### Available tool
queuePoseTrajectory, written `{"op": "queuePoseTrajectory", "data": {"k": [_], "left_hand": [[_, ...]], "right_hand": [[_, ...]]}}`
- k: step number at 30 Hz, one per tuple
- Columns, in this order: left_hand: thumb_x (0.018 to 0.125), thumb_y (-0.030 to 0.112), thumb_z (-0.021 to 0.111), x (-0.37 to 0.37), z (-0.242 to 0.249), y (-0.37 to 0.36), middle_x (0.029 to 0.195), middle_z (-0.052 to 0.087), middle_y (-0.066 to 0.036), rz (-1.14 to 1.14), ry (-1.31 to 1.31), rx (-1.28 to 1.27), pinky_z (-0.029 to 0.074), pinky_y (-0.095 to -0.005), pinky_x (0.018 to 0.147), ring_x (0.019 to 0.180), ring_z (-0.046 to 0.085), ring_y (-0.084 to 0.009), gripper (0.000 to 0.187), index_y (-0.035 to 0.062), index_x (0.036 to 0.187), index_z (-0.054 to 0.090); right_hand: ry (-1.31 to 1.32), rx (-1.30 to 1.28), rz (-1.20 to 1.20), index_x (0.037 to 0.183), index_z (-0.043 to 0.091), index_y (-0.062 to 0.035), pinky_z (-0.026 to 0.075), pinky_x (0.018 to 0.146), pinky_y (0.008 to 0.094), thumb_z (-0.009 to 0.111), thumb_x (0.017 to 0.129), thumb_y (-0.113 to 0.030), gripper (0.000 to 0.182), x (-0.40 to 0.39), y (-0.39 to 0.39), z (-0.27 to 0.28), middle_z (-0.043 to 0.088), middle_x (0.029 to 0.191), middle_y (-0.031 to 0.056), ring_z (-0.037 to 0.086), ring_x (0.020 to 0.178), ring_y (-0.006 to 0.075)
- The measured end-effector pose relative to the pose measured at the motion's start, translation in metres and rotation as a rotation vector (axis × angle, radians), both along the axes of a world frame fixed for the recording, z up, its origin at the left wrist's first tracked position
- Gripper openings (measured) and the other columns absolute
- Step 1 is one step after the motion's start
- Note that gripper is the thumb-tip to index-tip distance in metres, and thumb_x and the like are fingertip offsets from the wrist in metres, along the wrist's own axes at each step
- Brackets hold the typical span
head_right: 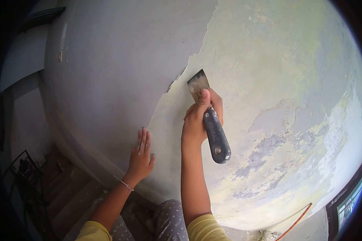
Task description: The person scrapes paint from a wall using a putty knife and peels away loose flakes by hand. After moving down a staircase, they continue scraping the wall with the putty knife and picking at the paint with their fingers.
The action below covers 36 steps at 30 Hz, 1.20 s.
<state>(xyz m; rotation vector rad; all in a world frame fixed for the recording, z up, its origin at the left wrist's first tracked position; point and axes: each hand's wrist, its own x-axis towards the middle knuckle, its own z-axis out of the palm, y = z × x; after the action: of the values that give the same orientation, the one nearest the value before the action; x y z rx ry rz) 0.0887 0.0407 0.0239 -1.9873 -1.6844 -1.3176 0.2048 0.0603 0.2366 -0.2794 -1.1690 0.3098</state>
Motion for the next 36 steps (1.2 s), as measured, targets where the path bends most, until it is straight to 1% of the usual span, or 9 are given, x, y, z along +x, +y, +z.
{"op": "queuePoseTrajectory", "data": {"k": [10, 12, 13, 16, 18, 24, 28, 30, 36], "left_hand": [[0.083, 0.012, 0.064, 0.004, -0.002, 0.002, 0.163, 0.013, -0.026, 0.039, -0.010, 0.044, 0.044, -0.0426, 0.094, 0.151, 0.019, -0.0401, 0.090, -0.0034, 0.156, 0.015], [0.083, 0.012, 0.064, 0.007, -0.004, -0.001, 0.163, 0.013, -0.026, 0.032, 0.006, 0.028, 0.044, -0.0425, 0.094, 0.151, 0.019, -0.0399, 0.090, -0.0034, 0.156, 0.014], [0.083, 0.012, 0.064, 0.006, -0.005, -0.001, 0.163, 0.013, -0.026, 0.031, 0.005, 0.029, 0.044, -0.0425, 0.094, 0.151, 0.019, -0.0397, 0.090, -0.0032, 0.156, 0.014], [0.083, 0.012, 0.064, 0.005, -0.003, 0.001, 0.163, 0.013, -0.026, 0.025, -0.005, 0.037, 0.044, -0.0426, 0.094, 0.151, 0.019, -0.0395, 0.090, -0.0028, 0.156, 0.014], [0.083, 0.012, 0.064, 0.003, -0.002, 0.002, 0.164, 0.012, -0.026, 0.024, -0.016, 0.030, 0.044, -0.0426, 0.095, 0.151, 0.019, -0.0393, 0.090, -0.0026, 0.156, 0.014], [0.083, 0.011, 0.064, 0.002, 0.000, 0.000, 0.163, 0.008, -0.028, 0.014, 0.016, -0.004, 0.043, -0.0447, 0.097, 0.151, 0.015, -0.0418, 0.094, -0.0034, 0.156, 0.008], [0.083, 0.011, 0.064, 0.002, 0.001, -0.002, 0.163, 0.008, -0.029, 0.005, 0.011, -0.014, 0.043, -0.0445, 0.098, 0.151, 0.015, -0.0418, 0.094, -0.0036, 0.156, 0.008], [0.083, 0.011, 0.064, 0.003, 0.000, -0.004, 0.163, 0.008, -0.029, 0.002, 0.009, -0.028, 0.043, -0.0444, 0.097, 0.151, 0.015, -0.0417, 0.094, -0.0037, 0.156, 0.008], [0.083, 0.011, 0.064, 0.003, 0.001, -0.004, 0.163, 0.008, -0.028, 0.006, 0.009, -0.003, 0.043, -0.0446, 0.098, 0.151, 0.015, -0.0418, 0.094, -0.0039, 0.156, 0.008]], "right_hand": [[-0.029, 0.022, -0.079, 0.102, 0.060, 0.0003, 0.029, 0.034, 0.0228, 0.059, 0.101, -0.037, 0.037, -0.004, 0.013, 0.003, 0.068, 0.076, 0.0112, 0.043, 0.036, 0.0087], [-0.129, -0.142, 0.123, 0.101, 0.060, 0.0005, 0.029, 0.034, 0.0226, 0.058, 0.101, -0.036, 0.037, -0.012, 0.021, 0.001, 0.068, 0.077, 0.0124, 0.043, 0.035, 0.0091], [-0.249, -0.130, -0.056, 0.100, 0.059, 0.0011, 0.029, 0.034, 0.0224, 0.058, 0.102, -0.036, 0.037, -0.009, 0.026, 0.002, 0.069, 0.078, 0.0146, 0.043, 0.035, 0.0096], [-0.036, -0.068, 0.126, 0.100, 0.059, 0.0018, 0.030, 0.035, 0.0225, 0.058, 0.102, -0.036, 0.038, -0.012, -0.006, 0.004, 0.068, 0.076, 0.0154, 0.043, 0.035, 0.0093], [0.063, 0.169, -0.068, 0.100, 0.060, 0.0013, 0.030, 0.035, 0.0222, 0.059, 0.101, -0.035, 0.037, -0.013, 0.012, -0.005, 0.067, 0.072, 0.0137, 0.043, 0.036, 0.0082], [-0.096, -0.146, 0.143, 0.101, 0.060, 0.0001, 0.029, 0.035, 0.0216, 0.059, 0.101, -0.036, 0.036, -0.011, -0.001, 0.003, 0.066, 0.076, 0.0131, 0.041, 0.036, 0.0081], [0.089, 0.341, -0.284, 0.103, 0.056, 0.0015, 0.031, 0.036, 0.0232, 0.055, 0.103, -0.035, 0.036, -0.013, 0.029, -0.006, 0.069, 0.081, 0.0172, 0.045, 0.039, 0.0086], [-0.132, -0.162, 0.216, 0.102, 0.056, 0.0019, 0.031, 0.036, 0.0239, 0.055, 0.103, -0.036, 0.037, -0.014, 0.018, -0.004, 0.069, 0.078, 0.0162, 0.047, 0.041, 0.0083], [-0.002, 0.145, -0.107, 0.098, 0.054, -0.0006, 0.034, 0.038, 0.0216, 0.052, 0.104, -0.039, 0.039, -0.008, 0.011, -0.011, 0.067, 0.076, 0.0157, 0.048, 0.041, 0.0093]]}}
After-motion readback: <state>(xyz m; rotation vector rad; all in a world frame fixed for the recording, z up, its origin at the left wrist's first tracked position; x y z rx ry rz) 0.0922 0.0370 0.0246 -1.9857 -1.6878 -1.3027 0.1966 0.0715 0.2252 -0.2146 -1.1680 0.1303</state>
